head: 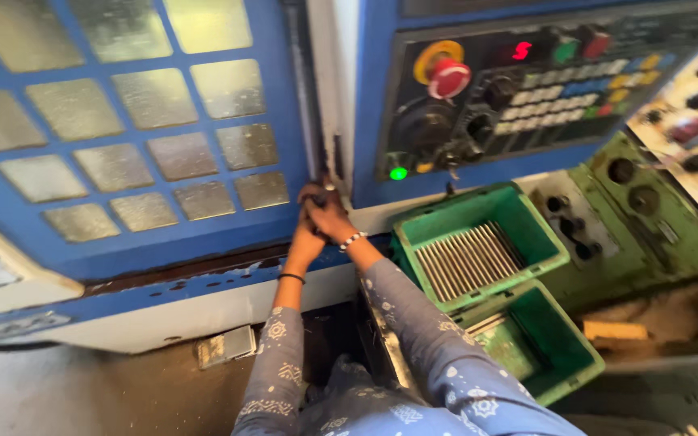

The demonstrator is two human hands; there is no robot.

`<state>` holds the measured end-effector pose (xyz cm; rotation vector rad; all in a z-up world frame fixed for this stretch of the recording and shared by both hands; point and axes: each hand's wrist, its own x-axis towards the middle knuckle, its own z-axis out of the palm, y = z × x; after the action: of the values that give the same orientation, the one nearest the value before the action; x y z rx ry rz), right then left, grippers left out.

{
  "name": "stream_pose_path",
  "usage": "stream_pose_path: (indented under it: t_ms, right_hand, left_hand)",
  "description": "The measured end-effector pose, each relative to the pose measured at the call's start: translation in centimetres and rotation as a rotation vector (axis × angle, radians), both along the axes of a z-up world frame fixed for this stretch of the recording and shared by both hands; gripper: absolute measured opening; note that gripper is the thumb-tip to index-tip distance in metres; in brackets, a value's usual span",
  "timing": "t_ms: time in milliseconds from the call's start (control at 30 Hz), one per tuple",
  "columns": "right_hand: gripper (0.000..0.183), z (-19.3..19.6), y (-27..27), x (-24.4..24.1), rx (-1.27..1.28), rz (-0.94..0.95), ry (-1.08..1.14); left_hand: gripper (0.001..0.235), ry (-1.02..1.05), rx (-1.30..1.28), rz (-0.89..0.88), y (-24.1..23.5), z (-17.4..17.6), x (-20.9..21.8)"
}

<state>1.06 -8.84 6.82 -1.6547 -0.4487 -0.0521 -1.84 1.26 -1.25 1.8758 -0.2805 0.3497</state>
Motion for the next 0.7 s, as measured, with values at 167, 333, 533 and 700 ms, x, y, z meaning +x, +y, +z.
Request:
stream_pose_path:
  t_ms: [167,333,533,700]
  right_hand:
    - [0.006,-1.1,-0.7,0.6,-0.115,-0.135,-0.436]
    - [0.006,0.7,-0.5,-0.8,-0.130,-0.082,-0.336]
    - [0.009,2.7,-1.0,-2.1,-0.142,-0.101,-0.350]
    - [0.008,2.4,-0.8,-1.8,-0.124,-0.091,-0.302]
  left_hand:
    - [0.071,-0.022,-0.060,-0.084,-0.4,0.1,0.1]
    - [0.065,-0.119,0.036,-0.046,0.5,-0.5,-0.2]
    - [0.067,0.031,0.009,-0.053,0.0,0.8,-0.3]
    - [0.075,0.050,-0.050,-0.058,-0.1,1.5,-0.7]
